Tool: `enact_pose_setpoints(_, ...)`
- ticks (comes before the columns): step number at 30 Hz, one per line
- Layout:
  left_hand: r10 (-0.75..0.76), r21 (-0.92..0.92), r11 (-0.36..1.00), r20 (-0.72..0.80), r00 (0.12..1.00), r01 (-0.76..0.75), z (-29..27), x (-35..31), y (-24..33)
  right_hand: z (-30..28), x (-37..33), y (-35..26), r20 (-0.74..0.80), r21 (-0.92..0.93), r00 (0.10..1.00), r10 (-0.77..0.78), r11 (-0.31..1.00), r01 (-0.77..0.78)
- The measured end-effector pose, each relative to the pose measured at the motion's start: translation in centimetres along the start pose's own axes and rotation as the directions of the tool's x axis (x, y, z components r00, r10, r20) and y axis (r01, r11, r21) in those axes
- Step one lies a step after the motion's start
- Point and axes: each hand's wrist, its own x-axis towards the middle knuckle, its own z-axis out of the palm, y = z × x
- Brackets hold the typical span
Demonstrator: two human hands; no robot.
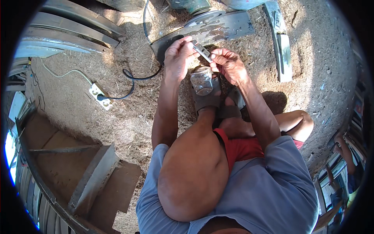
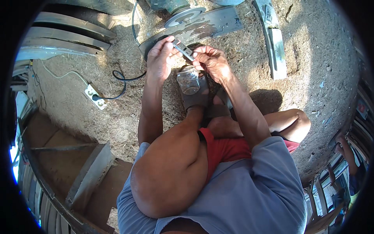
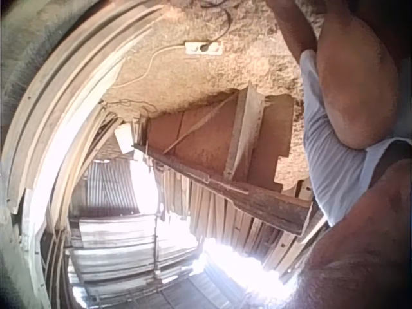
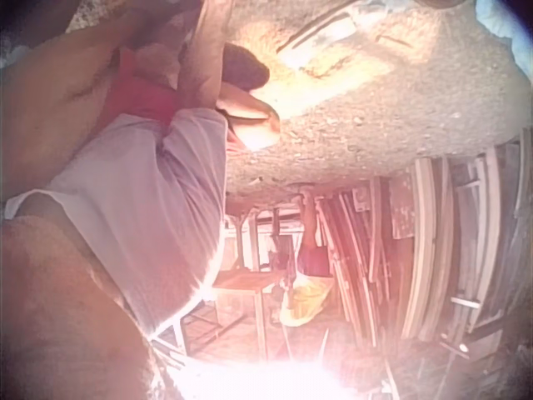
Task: The person sharpens a small metal blade by holding it against a rotating grinding wheel and periodically dipping it into a bucket of water.
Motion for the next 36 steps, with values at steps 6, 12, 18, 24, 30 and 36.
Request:
enact_pose_setpoints(6,0.019,0.189,0.982,-0.017,1.0,-0.015,0.0,0.3,-0.3,0.6,-0.8,-0.2,0.053,-0.16,0.998,-0.026,0.987,0.034)
enact_pose_setpoints(12,0.011,0.125,0.992,0.037,0.999,-0.015,0.3,-0.4,-0.2,0.7,-0.9,-0.2,0.158,-0.074,0.987,-0.013,0.997,0.025)
enact_pose_setpoints(18,-0.063,0.202,0.979,0.137,0.988,0.035,1.4,-1.7,-0.2,1.2,-1.1,-0.5,0.129,0.086,0.991,-0.037,0.996,0.026)
enact_pose_setpoints(24,-0.038,0.111,0.994,0.311,0.95,0.004,0.0,-2.6,-1.1,1.8,-1.9,-1.0,0.157,0.2,0.987,-0.021,0.98,-0.011)
enact_pose_setpoints(30,0.069,-0.166,0.986,0.454,0.888,0.008,-0.1,-2.3,-1.0,2.6,-2.8,0.1,0.247,0.316,0.968,0.038,0.941,-0.118)
enact_pose_setpoints(36,-0.008,-0.3,0.936,0.509,0.861,0.186,-0.9,-2.4,-1.0,4.1,-3.4,1.3,0.269,0.315,0.96,0.082,0.934,-0.168)
